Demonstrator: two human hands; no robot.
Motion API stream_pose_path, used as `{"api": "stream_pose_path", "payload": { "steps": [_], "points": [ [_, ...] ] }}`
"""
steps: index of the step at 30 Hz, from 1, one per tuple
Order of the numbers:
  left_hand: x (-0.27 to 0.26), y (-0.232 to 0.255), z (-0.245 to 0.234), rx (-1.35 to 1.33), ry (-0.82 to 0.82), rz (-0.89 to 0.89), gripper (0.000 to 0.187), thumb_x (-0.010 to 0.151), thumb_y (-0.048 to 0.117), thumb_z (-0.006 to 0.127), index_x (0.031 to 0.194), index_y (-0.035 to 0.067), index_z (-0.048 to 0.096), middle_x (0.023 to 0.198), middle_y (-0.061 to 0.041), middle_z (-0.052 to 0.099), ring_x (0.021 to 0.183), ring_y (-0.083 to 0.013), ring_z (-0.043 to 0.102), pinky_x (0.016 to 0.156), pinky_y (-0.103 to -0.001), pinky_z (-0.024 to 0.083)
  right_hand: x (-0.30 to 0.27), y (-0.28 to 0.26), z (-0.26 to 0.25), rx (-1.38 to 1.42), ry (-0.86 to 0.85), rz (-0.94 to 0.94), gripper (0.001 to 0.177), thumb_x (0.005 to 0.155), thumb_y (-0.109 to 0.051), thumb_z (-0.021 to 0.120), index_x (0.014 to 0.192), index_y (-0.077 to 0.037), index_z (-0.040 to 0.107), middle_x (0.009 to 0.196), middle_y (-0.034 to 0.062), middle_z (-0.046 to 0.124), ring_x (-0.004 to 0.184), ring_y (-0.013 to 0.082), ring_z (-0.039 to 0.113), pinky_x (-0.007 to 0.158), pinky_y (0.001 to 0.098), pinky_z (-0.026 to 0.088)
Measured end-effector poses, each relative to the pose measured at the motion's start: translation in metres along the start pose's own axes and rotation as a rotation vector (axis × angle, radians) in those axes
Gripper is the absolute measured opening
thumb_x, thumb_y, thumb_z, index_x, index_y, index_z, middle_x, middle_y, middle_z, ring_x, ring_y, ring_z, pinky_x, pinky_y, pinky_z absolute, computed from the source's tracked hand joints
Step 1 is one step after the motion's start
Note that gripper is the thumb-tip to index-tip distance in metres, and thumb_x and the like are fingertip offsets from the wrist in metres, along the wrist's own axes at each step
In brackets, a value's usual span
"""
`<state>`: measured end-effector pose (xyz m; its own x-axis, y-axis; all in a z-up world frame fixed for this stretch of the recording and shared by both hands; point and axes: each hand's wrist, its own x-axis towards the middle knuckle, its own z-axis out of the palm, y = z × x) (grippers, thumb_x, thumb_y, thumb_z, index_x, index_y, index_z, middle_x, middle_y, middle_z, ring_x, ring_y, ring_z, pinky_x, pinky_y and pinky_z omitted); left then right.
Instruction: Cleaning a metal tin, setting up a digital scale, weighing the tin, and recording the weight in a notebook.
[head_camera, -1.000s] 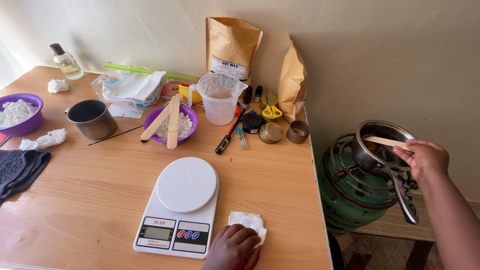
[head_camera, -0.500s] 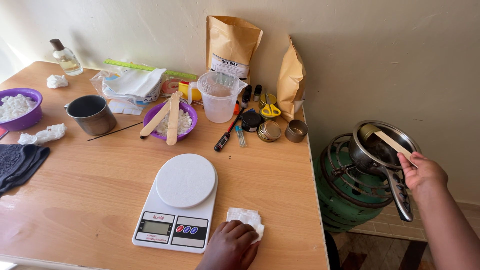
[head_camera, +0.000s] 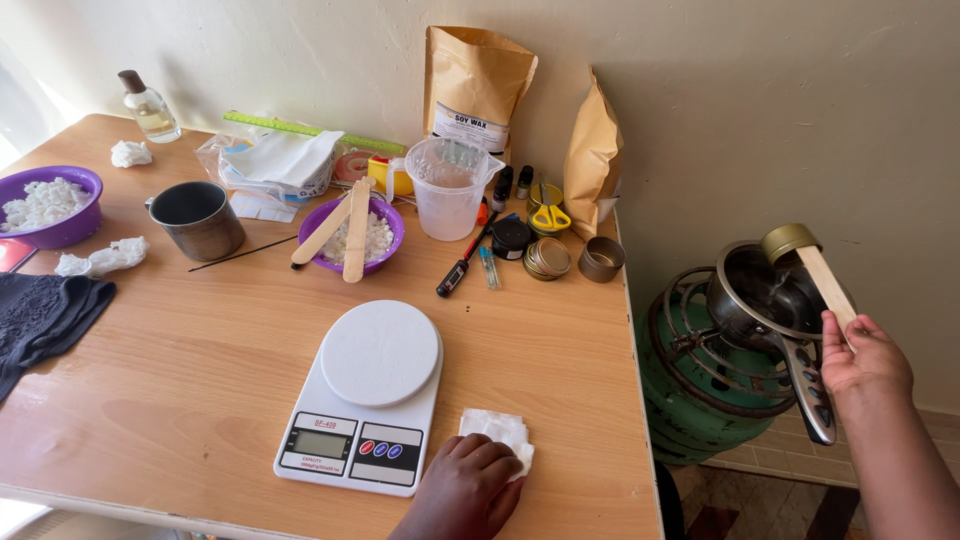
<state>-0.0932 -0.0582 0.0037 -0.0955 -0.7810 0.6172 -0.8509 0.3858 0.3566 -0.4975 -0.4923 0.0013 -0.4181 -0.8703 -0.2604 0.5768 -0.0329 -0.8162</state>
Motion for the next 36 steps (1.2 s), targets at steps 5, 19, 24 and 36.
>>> {"api": "stream_pose_path", "payload": {
  "steps": [5,19,24,36],
  "points": [
    [0.0,-0.001,0.0,0.005,-0.016,-0.003,0.009,0.084,0.02,0.064,0.082,0.012,0.065,0.083,-0.002,0.063,0.073,-0.0261,0.053,0.063,-0.037,0.043,-0.024,-0.008,0.006,0.016,-0.025,-0.069,0.021,0.082,0.009,0.06,0.089,-0.01,0.066,0.106,0.0061,0.059,0.1,0.0201,0.068,0.093,0.029,0.074],
    [0.0,0.001,-0.002,0.003,-0.027,0.0,0.008,0.084,0.02,0.064,0.082,0.012,0.066,0.083,-0.002,0.062,0.073,-0.0259,0.054,0.063,-0.037,0.042,-0.027,-0.011,0.001,0.069,-0.129,-0.219,0.03,0.087,0.01,0.056,0.089,-0.019,0.065,0.091,-0.003,0.064,0.091,0.0047,0.069,0.102,0.0286,0.071],
    [0.0,0.001,-0.002,0.006,-0.016,-0.002,0.008,0.083,0.02,0.064,0.083,0.012,0.065,0.083,-0.002,0.063,0.073,-0.0257,0.054,0.064,-0.037,0.042,-0.045,-0.016,0.007,0.094,-0.084,-0.227,0.031,0.085,0.01,0.057,0.091,-0.018,0.066,0.093,-0.0016,0.068,0.099,0.0174,0.076,0.095,0.0228,0.074],
    [0.002,0.003,-0.005,0.006,0.03,-0.018,0.009,0.084,0.017,0.064,0.084,0.008,0.065,0.086,-0.003,0.065,0.074,-0.0256,0.055,0.067,-0.036,0.042,-0.025,-0.013,0.001,0.112,-0.172,-0.217,0.026,0.089,0.006,0.062,0.092,-0.019,0.065,0.091,-0.0056,0.067,0.106,0.0205,0.075,0.103,0.0237,0.071]
  ]
}}
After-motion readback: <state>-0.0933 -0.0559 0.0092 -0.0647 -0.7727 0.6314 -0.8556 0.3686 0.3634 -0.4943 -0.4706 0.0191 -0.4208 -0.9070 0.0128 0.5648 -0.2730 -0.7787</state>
